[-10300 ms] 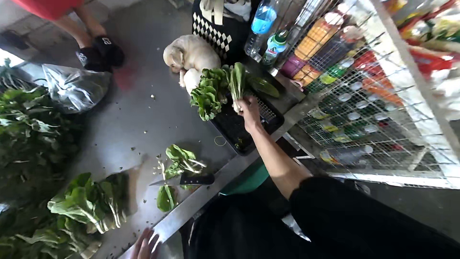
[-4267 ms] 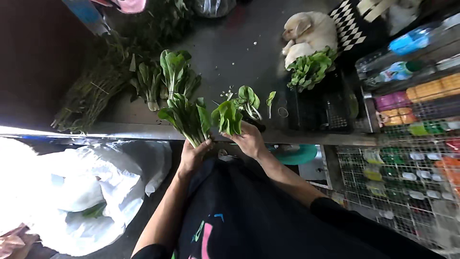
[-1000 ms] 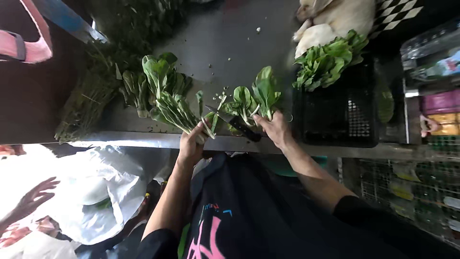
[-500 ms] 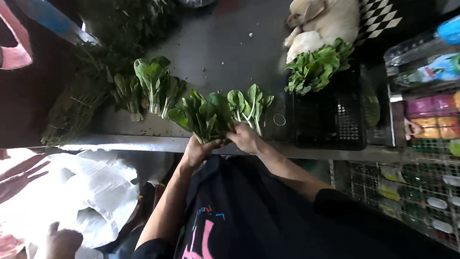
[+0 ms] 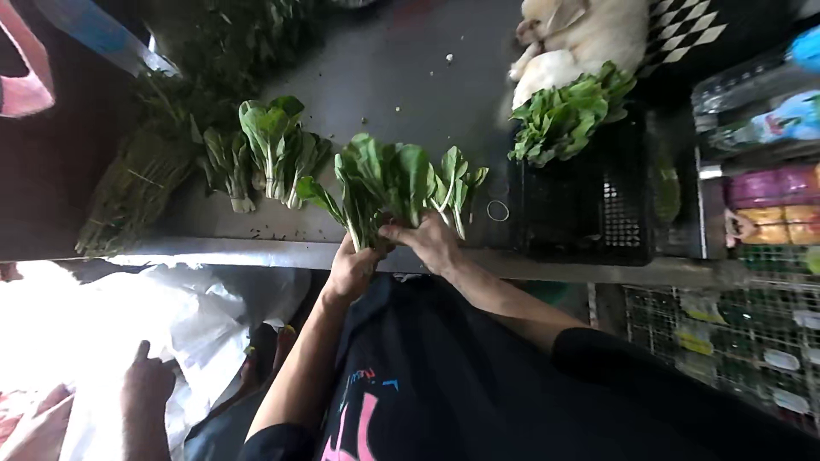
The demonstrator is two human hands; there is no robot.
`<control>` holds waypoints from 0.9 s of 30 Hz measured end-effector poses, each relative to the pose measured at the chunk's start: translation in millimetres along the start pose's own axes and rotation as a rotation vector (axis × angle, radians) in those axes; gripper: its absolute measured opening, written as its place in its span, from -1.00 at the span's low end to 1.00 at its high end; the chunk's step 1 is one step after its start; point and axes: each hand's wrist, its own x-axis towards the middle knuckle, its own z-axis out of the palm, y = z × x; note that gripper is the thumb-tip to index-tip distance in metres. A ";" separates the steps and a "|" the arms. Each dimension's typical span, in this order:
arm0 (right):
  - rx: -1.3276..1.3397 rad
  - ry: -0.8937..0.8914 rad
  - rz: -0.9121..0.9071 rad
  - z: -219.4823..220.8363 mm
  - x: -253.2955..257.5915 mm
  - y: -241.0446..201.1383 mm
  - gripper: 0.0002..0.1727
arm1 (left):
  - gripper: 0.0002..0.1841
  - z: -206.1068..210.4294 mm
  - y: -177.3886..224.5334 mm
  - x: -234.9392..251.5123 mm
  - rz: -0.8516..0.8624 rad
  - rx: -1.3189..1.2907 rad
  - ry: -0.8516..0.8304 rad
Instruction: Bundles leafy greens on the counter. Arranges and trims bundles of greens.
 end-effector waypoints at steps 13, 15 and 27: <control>0.250 0.037 -0.003 -13.6 -0.2 13.0 -0.66 | -0.54 -7.5 -10.0 3.0 -0.070 -0.338 0.286; 0.274 0.106 -0.085 -16.8 -4.3 20.8 -0.69 | -0.58 -7.7 -12.4 4.5 -0.042 -0.393 0.331; 0.097 0.443 -0.351 -66.2 -0.6 20.3 -0.76 | -0.43 -24.2 -10.2 0.1 -0.005 -0.161 0.386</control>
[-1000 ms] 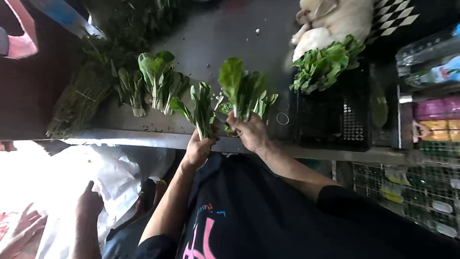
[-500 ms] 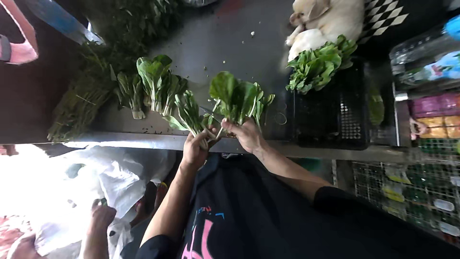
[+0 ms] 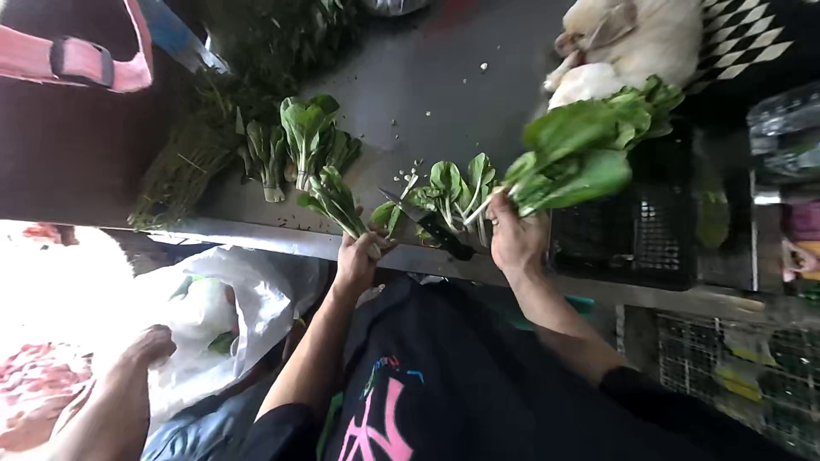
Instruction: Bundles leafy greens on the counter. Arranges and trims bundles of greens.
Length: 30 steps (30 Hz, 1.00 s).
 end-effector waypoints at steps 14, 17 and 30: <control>-0.094 -0.381 0.296 55.3 -40.0 -14.4 -0.61 | -0.41 47.3 -3.5 -19.0 0.276 1.314 0.015; -0.279 -0.338 0.297 67.7 -33.5 -16.5 -0.48 | -0.31 52.7 -7.0 -19.0 0.399 1.353 -0.008; 0.192 -0.346 0.349 56.3 -17.3 -16.4 -0.61 | -0.75 26.4 8.5 -12.0 -0.015 0.116 -0.020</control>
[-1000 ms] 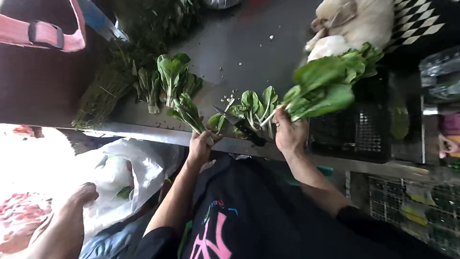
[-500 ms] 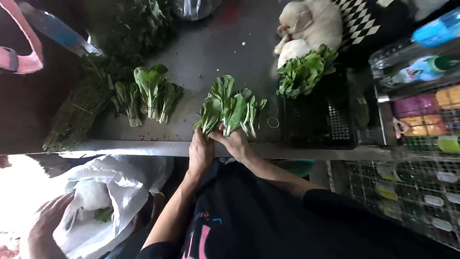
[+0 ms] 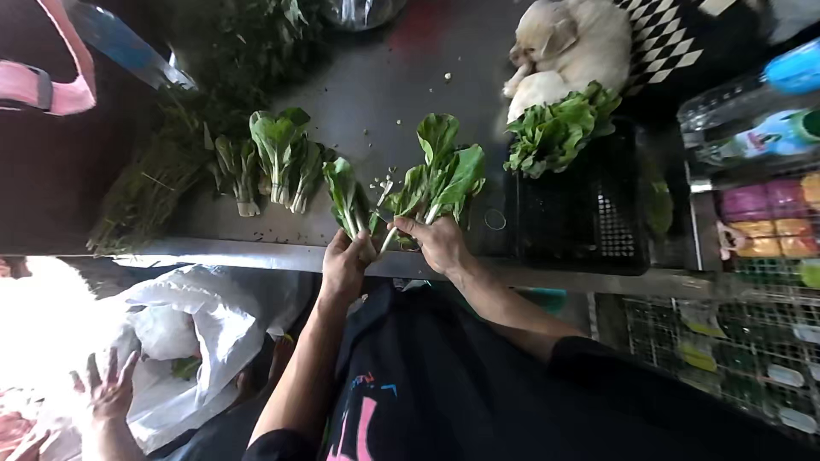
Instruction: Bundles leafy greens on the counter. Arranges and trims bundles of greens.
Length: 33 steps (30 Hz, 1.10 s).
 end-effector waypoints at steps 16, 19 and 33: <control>-0.412 0.191 -0.574 -76.1 -26.4 -38.5 -0.66 | -0.60 -24.1 3.1 22.6 0.088 -0.169 0.310; -0.698 0.273 -0.195 -100.2 -4.7 -26.6 -0.59 | -0.43 -38.3 -4.7 15.2 0.201 0.121 0.199; -0.260 0.072 -0.238 86.1 -41.4 20.5 -0.68 | -0.51 -70.6 14.4 -8.2 0.567 0.641 -0.398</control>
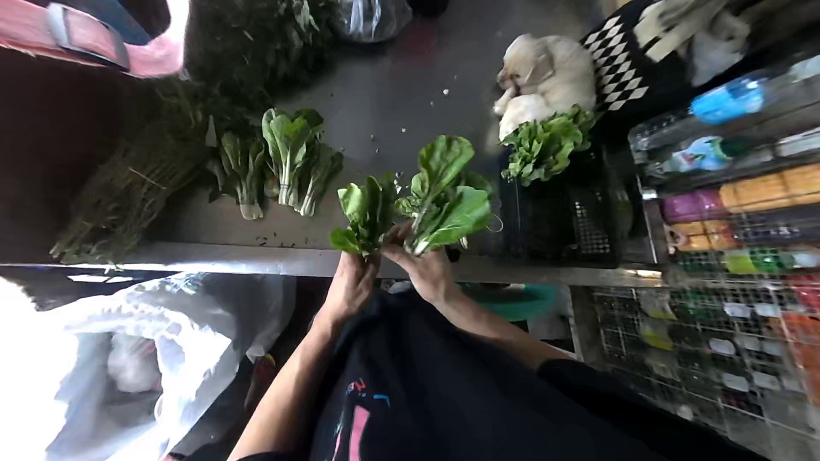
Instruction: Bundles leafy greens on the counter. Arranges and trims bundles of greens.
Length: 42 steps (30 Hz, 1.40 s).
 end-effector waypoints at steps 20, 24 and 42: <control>-0.009 -0.013 0.103 102.5 -23.6 18.7 -0.74 | -0.53 -100.0 -18.6 -51.6 -0.398 -0.695 0.017; -0.119 -0.084 0.221 110.6 -41.6 23.9 -0.67 | -0.46 -100.2 -26.6 -57.1 -0.443 -0.678 0.104; 0.194 0.089 0.265 80.7 -49.7 30.5 -0.74 | -0.71 -95.3 -21.8 -62.2 -0.453 -0.692 0.043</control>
